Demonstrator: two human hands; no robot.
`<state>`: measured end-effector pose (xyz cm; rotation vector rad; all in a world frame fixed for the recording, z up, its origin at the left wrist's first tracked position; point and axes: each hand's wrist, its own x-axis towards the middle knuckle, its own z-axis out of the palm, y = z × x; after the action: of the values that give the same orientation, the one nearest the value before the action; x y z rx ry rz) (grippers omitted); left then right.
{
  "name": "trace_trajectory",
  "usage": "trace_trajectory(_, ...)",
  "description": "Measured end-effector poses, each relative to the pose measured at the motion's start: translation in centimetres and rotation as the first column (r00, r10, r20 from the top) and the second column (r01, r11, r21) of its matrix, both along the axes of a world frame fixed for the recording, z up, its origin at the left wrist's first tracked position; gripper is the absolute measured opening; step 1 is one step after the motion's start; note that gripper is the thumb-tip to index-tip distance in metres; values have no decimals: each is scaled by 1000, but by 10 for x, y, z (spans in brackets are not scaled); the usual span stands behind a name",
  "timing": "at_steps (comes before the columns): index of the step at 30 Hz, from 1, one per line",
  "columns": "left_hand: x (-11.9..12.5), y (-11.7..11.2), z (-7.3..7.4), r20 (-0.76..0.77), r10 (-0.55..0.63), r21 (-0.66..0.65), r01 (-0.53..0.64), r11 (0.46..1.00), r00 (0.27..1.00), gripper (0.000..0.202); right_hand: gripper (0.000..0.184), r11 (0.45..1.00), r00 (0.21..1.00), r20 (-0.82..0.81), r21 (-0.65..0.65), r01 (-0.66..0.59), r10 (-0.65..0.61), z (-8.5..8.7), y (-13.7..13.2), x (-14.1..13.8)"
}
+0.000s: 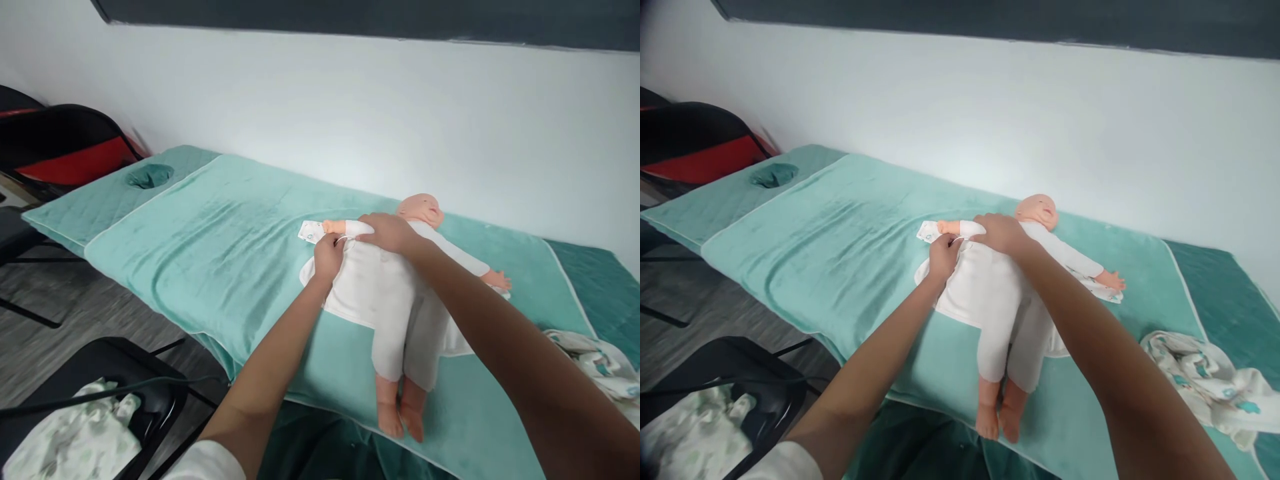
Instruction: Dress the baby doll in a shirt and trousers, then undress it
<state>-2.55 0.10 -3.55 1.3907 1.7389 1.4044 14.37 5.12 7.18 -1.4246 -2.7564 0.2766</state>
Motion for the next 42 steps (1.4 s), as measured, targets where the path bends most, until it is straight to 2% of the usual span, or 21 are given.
trace_trajectory(3, -5, 1, 2, 191, 3, 7, -4, 1000, 982, 17, 47, 1000, 1000, 10, -18, -2, 2, 1, -7, 6)
trace_trajectory(8, -13, 4, 2, 395, -69, 24, 65, 998, 916, 4, 50, 999, 998, 60, -26, 36, -34, 1, -13, 12)
trace_trajectory(13, -21, 8, 1, 515, -73, 10, 79, 997, 854, 8, 47, 997, 992, 110, -46, 65, -60, 2, -14, 13)
trace_trajectory(17, -22, 6, 2, 542, -41, 15, 39, 999, 839, 19, 46, 998, 984, 171, -33, 56, -50, -1, -14, 9)
trace_trajectory(20, -16, 0, 4, 391, -13, 58, -11, 998, 920, 21, 44, 999, 972, 229, 3, 49, -48, -6, -13, 4)
trace_trajectory(22, -10, -6, 5, 188, -4, 102, -15, 995, 982, 21, 43, 998, 964, 262, 34, 45, -52, -9, -11, 0)
trace_trajectory(24, -5, -11, 5, -3, -39, 128, 39, 991, 999, 19, 43, 997, 961, 267, 57, 55, -68, -13, -10, -4)
trace_trajectory(26, -1, -16, 5, -164, -109, 132, 131, 983, 981, 20, 45, 995, 963, 257, 78, 64, -82, -17, -10, -7)
trace_trajectory(28, 1, -18, 4, -305, -193, 110, 236, 966, 933, 22, 43, 992, 963, 250, 103, 74, -98, -20, -10, -11)
trace_trajectory(31, 3, -19, 3, -397, -266, 84, 323, 942, 879, 23, 39, 986, 959, 248, 132, 103, -134, -24, -10, -15)
trace_trajectory(33, 2, -16, 2, -364, -211, 111, 267, 957, 907, 24, 43, 981, 960, 233, 150, 124, -157, -26, -10, -17)
trace_trajectory(36, 0, -11, -1, -307, -13, 144, 60, 988, 952, 19, 45, 968, 960, 196, 187, 166, -202, -29, -10, -20)
trace_trajectory(38, -1, -8, -3, -342, 75, 137, -29, 990, 937, 18, 41, 960, 958, 169, 199, 197, -231, -31, -9, -24)
trace_trajectory(42, 0, -7, -3, -466, 135, 80, -110, 991, 874, 25, 38, 953, 958, 110, 177, 244, -266, -34, -7, -33)
